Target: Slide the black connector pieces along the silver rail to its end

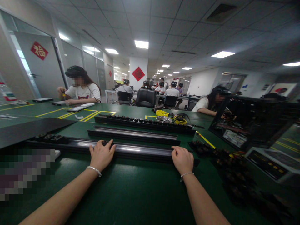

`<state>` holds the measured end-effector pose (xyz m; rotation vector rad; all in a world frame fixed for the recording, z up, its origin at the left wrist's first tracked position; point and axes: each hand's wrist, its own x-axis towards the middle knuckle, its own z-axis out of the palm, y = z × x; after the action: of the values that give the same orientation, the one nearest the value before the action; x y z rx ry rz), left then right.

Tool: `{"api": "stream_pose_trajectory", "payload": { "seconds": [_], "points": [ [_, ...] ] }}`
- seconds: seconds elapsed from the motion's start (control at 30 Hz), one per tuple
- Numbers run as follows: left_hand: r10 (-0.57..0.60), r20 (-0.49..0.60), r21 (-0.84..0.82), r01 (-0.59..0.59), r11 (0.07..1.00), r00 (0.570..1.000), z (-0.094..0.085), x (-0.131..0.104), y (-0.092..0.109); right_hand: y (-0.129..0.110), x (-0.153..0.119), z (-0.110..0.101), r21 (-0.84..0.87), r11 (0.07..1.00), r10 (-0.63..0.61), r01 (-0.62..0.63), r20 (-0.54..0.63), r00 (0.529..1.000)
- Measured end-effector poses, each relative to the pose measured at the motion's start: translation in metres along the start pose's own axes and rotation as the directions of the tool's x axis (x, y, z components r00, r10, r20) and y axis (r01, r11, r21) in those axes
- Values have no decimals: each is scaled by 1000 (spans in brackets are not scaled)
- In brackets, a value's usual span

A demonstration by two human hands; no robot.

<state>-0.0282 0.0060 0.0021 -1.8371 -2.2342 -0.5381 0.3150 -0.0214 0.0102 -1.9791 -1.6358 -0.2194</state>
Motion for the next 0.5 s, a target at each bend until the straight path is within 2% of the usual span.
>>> {"api": "stream_pose_trajectory", "payload": {
  "seconds": [0.17, 0.5],
  "points": [
    [2, -4, -2, -2, 1000, 1000, 0, 0, 0, 1, 0, 1, -2, 1000, -11, 11, -23, 1000],
    [-3, 3, -14, 3, 1000, 1000, -1, 0, 0, 0, 0, 0, -12, 1000, 16, -16, 17, 1000]
  ]
}}
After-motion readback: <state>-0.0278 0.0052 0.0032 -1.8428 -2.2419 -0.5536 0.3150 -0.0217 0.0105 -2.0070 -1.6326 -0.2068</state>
